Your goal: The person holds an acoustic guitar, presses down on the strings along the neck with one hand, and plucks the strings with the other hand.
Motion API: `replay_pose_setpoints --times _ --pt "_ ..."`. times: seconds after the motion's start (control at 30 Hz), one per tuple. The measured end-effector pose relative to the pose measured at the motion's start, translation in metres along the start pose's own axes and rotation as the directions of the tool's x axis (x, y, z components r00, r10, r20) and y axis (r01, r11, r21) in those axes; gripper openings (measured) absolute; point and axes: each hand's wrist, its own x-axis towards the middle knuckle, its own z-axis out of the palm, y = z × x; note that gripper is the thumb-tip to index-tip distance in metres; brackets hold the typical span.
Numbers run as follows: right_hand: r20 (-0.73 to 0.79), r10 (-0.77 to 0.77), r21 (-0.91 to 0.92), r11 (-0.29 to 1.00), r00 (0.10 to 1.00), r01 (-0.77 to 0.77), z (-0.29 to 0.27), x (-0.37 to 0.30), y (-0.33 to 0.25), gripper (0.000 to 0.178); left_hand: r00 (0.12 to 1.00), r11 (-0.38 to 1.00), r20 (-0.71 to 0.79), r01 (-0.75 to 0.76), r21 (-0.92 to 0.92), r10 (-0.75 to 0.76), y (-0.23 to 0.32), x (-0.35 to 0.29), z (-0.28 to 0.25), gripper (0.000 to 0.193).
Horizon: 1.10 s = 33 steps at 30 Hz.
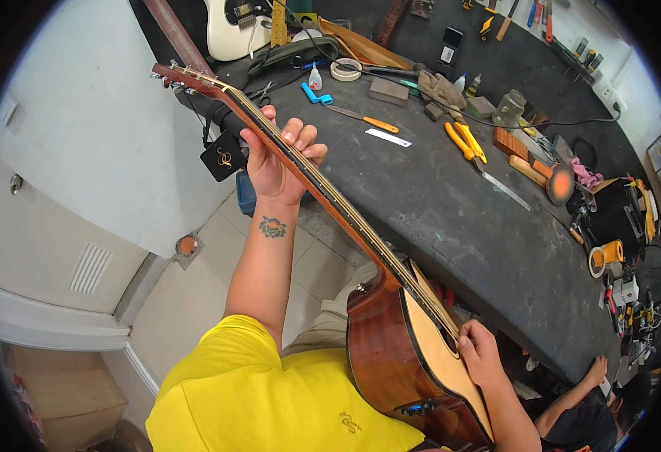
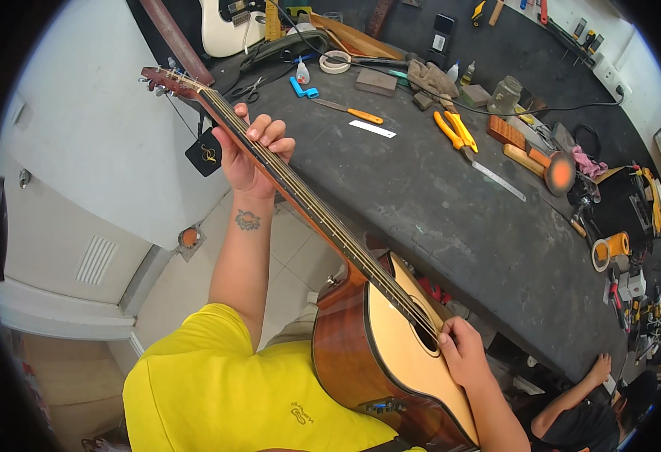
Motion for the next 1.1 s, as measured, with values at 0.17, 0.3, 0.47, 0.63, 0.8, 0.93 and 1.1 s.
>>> replay_pose_setpoints --times 0.17,0.3,0.47,0.63,0.8,0.93,1.1 --pt "-0.008 -0.03 0.005 1.0 1.0 0.03 -0.014 -0.001 0.019 0.029 0.999 1.0 0.045 0.012 -0.021 -0.011 0.001 0.003 -0.003 0.04" --pt "-0.07 0.016 0.037 0.999 0.997 -0.013 -0.006 0.002 0.02 0.031 0.999 0.999 0.043 0.022 -0.044 -0.02 0.0 0.001 -0.001 0.04" --pt "0.051 -0.086 -0.023 0.996 0.995 0.087 -0.014 0.005 0.013 0.035 0.999 0.999 0.05 0.022 -0.047 -0.02 0.001 0.001 -0.003 0.041" --pt "0.089 -0.153 0.232 0.964 0.984 0.129 -0.022 -0.009 0.03 0.033 0.997 0.997 0.078 0.035 -0.071 -0.03 -0.002 0.005 -0.003 0.041" --pt "-0.044 -0.181 -0.102 0.979 0.983 0.175 -0.003 0.006 -0.01 0.023 0.999 0.998 0.051 0.022 -0.053 -0.019 0.0 0.0 -0.003 0.04" --pt "0.057 -0.154 -0.004 0.988 0.986 0.155 -0.031 -0.009 0.024 0.02 0.996 0.998 0.084 0.036 -0.055 -0.031 0.004 0.002 -0.003 0.04" --pt "-0.18 -0.246 0.017 0.967 0.952 0.253 0.013 0.006 0.004 0.023 0.989 0.989 0.12 0.099 -0.109 -0.086 0.002 0.001 -0.016 0.044"
